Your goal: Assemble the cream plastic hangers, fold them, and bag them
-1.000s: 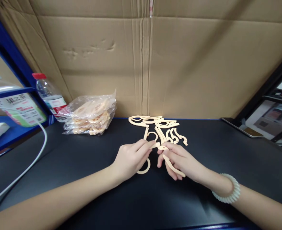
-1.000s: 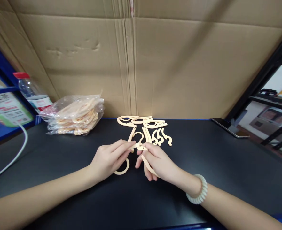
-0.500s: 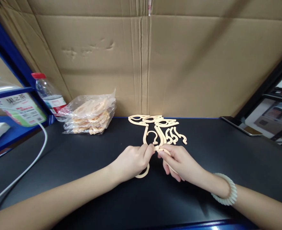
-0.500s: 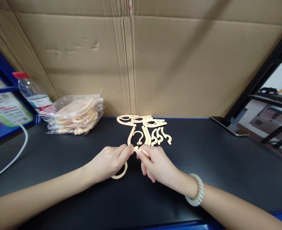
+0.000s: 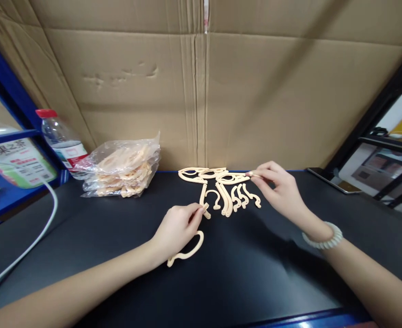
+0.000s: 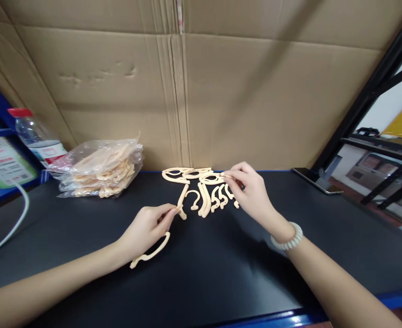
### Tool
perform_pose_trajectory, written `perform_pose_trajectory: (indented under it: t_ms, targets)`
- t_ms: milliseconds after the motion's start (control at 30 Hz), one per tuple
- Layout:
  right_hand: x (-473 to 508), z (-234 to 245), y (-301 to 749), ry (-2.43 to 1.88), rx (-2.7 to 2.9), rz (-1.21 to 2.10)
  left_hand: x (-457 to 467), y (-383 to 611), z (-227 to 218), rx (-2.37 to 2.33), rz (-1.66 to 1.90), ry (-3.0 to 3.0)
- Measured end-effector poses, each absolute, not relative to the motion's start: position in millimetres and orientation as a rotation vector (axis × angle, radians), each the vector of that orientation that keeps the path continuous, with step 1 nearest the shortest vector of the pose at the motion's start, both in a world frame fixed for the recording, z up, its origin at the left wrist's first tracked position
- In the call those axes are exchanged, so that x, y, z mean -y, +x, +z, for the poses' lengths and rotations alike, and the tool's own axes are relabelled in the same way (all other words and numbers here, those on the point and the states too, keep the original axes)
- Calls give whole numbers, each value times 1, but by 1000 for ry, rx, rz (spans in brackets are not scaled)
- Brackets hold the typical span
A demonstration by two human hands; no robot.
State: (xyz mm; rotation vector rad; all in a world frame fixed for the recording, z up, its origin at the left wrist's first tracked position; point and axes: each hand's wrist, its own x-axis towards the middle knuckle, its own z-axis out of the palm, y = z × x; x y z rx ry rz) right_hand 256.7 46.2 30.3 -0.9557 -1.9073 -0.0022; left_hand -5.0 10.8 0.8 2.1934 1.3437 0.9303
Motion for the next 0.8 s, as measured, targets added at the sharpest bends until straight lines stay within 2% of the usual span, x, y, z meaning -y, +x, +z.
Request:
perform_pose_trajectory:
  t_ms: [333, 633, 800]
  targets:
    - [-70, 6, 271, -1004, 2325, 53, -23, -11, -1, -1316, 958, 1507]
    - [-70, 6, 273, -1065, 2439, 130, -22, -8, 0, -1379, 1053, 1497]
    - [-55, 6, 256, -1010, 2331, -71, -18, -5, -3, -1252, 1130, 1418]
